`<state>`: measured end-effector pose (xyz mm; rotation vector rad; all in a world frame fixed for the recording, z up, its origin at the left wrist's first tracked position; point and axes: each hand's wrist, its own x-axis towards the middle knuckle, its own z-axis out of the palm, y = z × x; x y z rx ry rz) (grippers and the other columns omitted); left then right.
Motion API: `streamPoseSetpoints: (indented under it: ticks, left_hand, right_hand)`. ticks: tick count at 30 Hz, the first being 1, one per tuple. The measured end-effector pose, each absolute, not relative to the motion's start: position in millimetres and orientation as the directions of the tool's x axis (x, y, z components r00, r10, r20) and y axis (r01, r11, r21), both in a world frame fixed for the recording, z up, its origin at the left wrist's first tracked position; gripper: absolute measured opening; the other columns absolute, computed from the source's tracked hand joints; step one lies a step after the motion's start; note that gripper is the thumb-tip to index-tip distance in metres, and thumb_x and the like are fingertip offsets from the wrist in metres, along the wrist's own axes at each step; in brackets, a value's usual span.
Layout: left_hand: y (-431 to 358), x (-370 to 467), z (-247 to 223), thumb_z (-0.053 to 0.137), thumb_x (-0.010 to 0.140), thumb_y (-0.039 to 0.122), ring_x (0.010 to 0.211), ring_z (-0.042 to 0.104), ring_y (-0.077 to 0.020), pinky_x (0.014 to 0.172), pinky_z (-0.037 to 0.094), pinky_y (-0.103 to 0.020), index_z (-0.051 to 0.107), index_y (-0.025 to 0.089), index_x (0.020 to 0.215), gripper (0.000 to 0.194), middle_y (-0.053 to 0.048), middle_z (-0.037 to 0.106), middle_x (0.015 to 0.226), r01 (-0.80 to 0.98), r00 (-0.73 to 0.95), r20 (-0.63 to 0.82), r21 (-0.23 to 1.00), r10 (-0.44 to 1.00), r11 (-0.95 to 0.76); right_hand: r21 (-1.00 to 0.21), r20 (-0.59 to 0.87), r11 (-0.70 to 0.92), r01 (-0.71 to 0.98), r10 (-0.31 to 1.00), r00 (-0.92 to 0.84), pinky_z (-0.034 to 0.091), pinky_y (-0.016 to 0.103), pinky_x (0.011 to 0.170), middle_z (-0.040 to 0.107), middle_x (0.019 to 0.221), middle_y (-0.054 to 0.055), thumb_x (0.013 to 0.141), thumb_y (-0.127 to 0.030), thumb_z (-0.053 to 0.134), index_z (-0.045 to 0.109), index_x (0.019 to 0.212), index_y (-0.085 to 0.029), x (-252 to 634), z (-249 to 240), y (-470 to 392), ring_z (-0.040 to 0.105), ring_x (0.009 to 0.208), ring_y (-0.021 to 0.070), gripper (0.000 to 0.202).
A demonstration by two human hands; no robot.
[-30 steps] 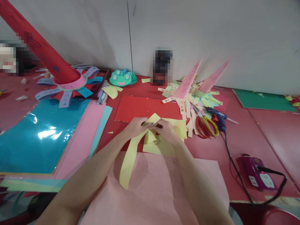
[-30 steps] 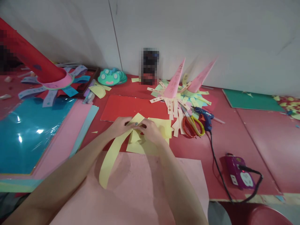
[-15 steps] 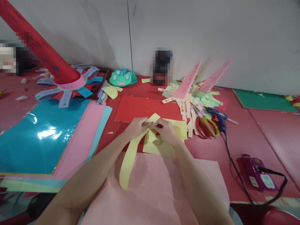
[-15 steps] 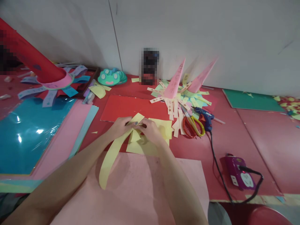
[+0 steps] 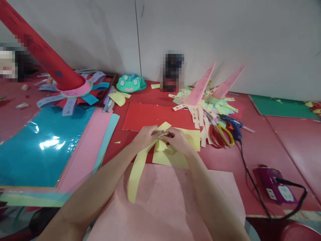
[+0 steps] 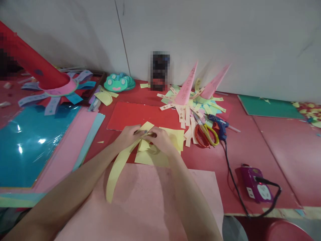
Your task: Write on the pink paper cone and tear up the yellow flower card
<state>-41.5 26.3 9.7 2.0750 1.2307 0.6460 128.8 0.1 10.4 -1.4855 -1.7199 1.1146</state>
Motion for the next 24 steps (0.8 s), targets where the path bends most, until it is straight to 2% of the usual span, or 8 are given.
streamPoseSetpoints:
  ticks: [3,9,24]
  left_hand:
    - [26.4,-42.2,10.6,0.043,0.084,0.046,0.05,0.027,-0.008,0.048,0.019,-0.022,0.024,0.02,0.06,0.04,0.006,0.024,0.055,0.591,0.444,0.087,0.719,0.892,-0.365]
    - [27.7,-44.3,14.5,0.047,0.08,0.045,0.051,0.027,-0.0083,0.048,0.018,-0.022,0.024,0.019,0.059,0.041,0.006,0.024,0.056,0.62,0.463,0.006,0.713,0.887,-0.328]
    - [29.0,-42.4,12.8,0.046,0.08,0.047,0.05,0.029,-0.0086,0.049,0.02,-0.023,0.027,0.02,0.059,0.04,0.006,0.026,0.054,0.583,0.426,0.027,0.757,0.905,-0.297]
  right_hand:
    - [-0.854,-0.039,0.071,0.515,0.979,-0.2,0.037,0.024,0.056,0.057,0.067,-0.002,0.072,-0.037,0.066,0.061,0.066,-0.021,129.5,9.1,0.8,0.052,0.059,0.0104,0.018]
    - [-0.817,-0.051,0.06,0.574,0.983,-0.175,0.037,0.024,0.056,0.059,0.065,-0.001,0.075,-0.033,0.064,0.062,0.059,-0.02,128.1,10.9,1.9,0.053,0.059,0.0109,0.02]
    - [-0.846,0.016,0.114,0.52,0.982,-0.188,0.041,0.024,0.059,0.063,0.072,0.0,0.075,-0.032,0.064,0.065,0.07,-0.022,128.0,5.6,2.3,0.055,0.063,0.0115,0.012]
